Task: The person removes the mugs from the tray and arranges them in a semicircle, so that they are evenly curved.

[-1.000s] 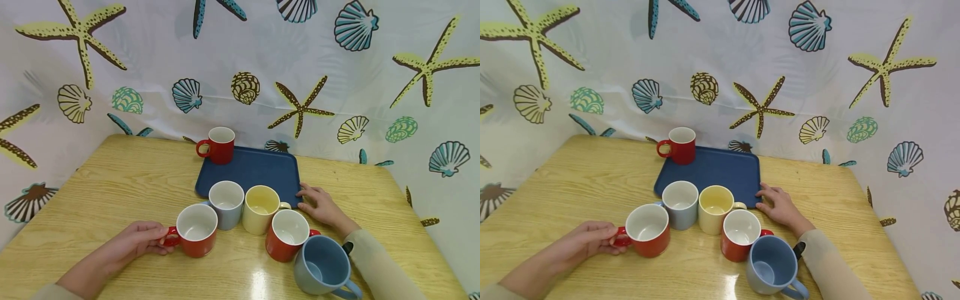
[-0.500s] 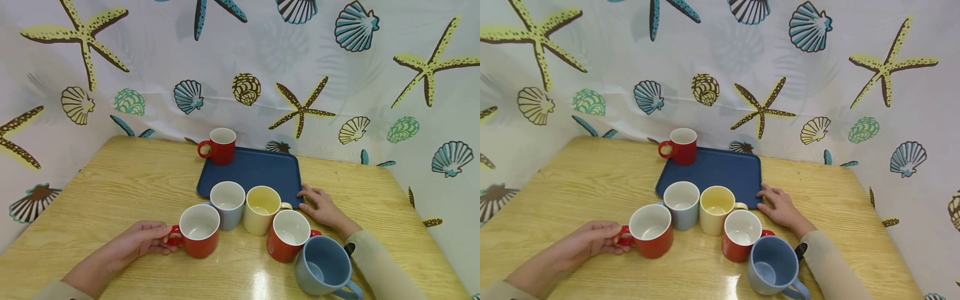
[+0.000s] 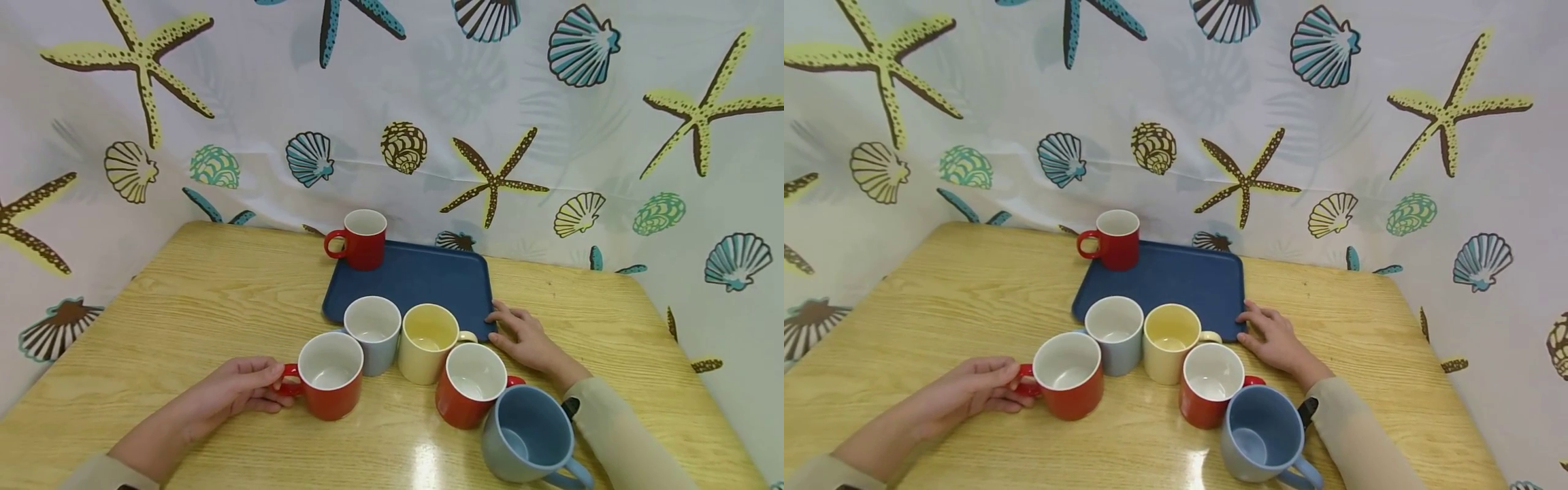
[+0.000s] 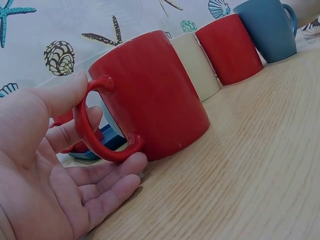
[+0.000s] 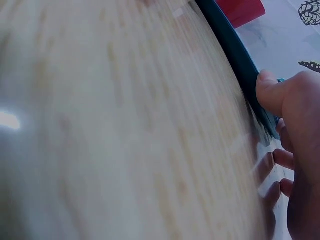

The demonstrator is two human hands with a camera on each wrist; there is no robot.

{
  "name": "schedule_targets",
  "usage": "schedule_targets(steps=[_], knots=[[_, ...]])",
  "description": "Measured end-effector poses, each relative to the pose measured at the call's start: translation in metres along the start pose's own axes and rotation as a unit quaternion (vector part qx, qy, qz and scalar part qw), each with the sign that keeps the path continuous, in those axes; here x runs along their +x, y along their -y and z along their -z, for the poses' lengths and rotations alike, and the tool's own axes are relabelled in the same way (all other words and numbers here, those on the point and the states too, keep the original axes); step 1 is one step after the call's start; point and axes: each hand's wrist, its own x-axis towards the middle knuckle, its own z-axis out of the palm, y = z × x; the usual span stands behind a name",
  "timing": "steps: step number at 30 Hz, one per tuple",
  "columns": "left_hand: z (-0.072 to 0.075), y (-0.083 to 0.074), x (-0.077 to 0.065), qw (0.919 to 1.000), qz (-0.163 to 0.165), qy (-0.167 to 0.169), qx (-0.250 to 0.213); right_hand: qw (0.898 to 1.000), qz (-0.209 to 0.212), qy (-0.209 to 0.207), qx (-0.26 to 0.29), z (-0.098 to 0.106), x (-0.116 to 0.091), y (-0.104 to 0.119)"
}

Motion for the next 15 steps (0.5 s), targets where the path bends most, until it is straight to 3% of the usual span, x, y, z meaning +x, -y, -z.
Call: schedule_targets(steps=[6, 15], knots=[[-0.0005, -0.0025, -0.0004, 0.9997, 0.017, -0.015, 0.007, 1.0, -0.009, 0.002, -0.003, 0.0004, 0.0014, 0.0011], [0.0012, 0.0008, 0.0006, 0.9996, 0.015, -0.018, 0.012, 1.0, -0.022, 0.001, -0.016, 0.0025, 0.0021, 0.0047]])
